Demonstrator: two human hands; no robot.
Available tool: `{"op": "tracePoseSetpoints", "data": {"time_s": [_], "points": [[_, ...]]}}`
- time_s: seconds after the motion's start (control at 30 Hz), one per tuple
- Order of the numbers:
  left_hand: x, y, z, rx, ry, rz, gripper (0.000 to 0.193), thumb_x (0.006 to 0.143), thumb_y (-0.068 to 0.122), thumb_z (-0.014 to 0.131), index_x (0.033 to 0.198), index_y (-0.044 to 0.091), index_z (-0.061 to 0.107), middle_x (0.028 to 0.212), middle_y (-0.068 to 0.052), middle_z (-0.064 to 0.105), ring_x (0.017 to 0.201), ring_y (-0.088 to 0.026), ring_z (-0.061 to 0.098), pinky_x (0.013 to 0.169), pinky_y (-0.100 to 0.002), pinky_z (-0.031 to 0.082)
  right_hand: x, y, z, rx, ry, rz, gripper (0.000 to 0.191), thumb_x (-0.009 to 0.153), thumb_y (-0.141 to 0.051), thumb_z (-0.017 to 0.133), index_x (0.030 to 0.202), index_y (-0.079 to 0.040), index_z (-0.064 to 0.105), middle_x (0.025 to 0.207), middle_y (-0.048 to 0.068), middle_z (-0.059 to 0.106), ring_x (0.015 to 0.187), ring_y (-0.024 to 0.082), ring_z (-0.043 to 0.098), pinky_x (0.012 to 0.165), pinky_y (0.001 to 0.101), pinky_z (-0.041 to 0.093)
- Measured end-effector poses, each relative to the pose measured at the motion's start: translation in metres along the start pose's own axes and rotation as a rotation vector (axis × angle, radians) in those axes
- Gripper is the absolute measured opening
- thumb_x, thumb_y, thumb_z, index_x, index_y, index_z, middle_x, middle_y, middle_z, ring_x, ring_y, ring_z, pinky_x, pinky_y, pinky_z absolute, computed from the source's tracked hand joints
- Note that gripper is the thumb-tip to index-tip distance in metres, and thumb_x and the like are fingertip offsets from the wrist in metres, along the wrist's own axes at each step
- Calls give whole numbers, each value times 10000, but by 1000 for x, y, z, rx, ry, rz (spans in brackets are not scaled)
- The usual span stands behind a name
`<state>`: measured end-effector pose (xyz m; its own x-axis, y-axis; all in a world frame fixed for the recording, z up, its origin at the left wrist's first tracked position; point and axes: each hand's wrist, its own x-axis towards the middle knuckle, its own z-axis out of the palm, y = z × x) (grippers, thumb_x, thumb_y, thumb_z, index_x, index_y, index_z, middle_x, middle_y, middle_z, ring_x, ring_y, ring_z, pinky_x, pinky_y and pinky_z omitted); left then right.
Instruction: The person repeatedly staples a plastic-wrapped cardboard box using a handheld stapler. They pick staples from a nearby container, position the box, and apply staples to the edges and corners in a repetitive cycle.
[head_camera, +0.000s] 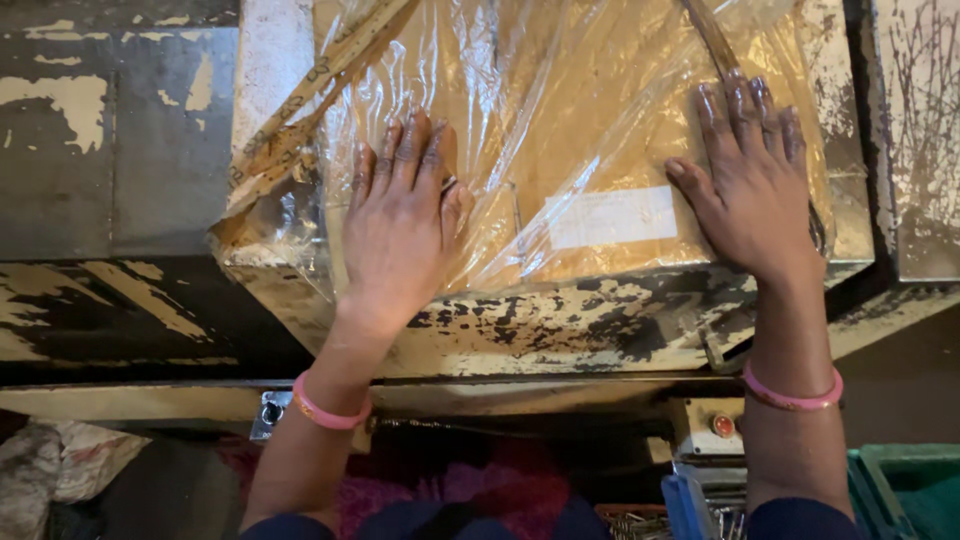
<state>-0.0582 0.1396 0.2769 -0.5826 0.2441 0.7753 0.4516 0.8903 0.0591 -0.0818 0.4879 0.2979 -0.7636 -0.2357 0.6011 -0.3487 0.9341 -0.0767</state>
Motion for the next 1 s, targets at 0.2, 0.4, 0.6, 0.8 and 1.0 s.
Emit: {"op": "tracePoseSetpoints", "data": {"time_s": [0.2,0.4,0.6,0.8,1.0], "points": [[1,-3,4,9,-16,1,536,1080,273,542,1531,-8,470,1571,-224,484,1488,-376,426,1250,-529,270,4,2,3,-3,-6,-3,756,1074,-593,359,1645,-100,314,1705,224,227,1573,409,174,1262,547,84],[2,-3,5,-14,-36,-29,546,1079,290,511,1537,-4,460,1576,-213,469,1487,-367,410,1249,-516,261,4,3,4,3,1,9,776,1063,-633,332,1641,-116,310,1709,204,234,1592,381,173,1280,531,81],[4,-2,6,-6,-17,-20,527,1086,293,502,1523,2,464,1574,-217,472,1486,-364,416,1248,-517,268,6,3,5,5,3,6,781,1057,-645,320,1647,-132,305,1703,195,225,1582,378,163,1267,528,73],[5,-3,7,-10,-31,-24,528,1078,286,504,1518,-6,472,1565,-225,475,1484,-366,415,1240,-518,278,6,4,6,-5,2,19,779,1053,-648,330,1642,-139,316,1709,182,229,1581,384,171,1269,528,85],[6,-4,9,0,-29,-21,530,1076,284,512,1512,-15,474,1555,-228,478,1475,-363,425,1240,-518,279,6,5,7,2,11,21,786,1049,-658,328,1646,-147,317,1708,184,230,1573,390,182,1267,527,87]]}}
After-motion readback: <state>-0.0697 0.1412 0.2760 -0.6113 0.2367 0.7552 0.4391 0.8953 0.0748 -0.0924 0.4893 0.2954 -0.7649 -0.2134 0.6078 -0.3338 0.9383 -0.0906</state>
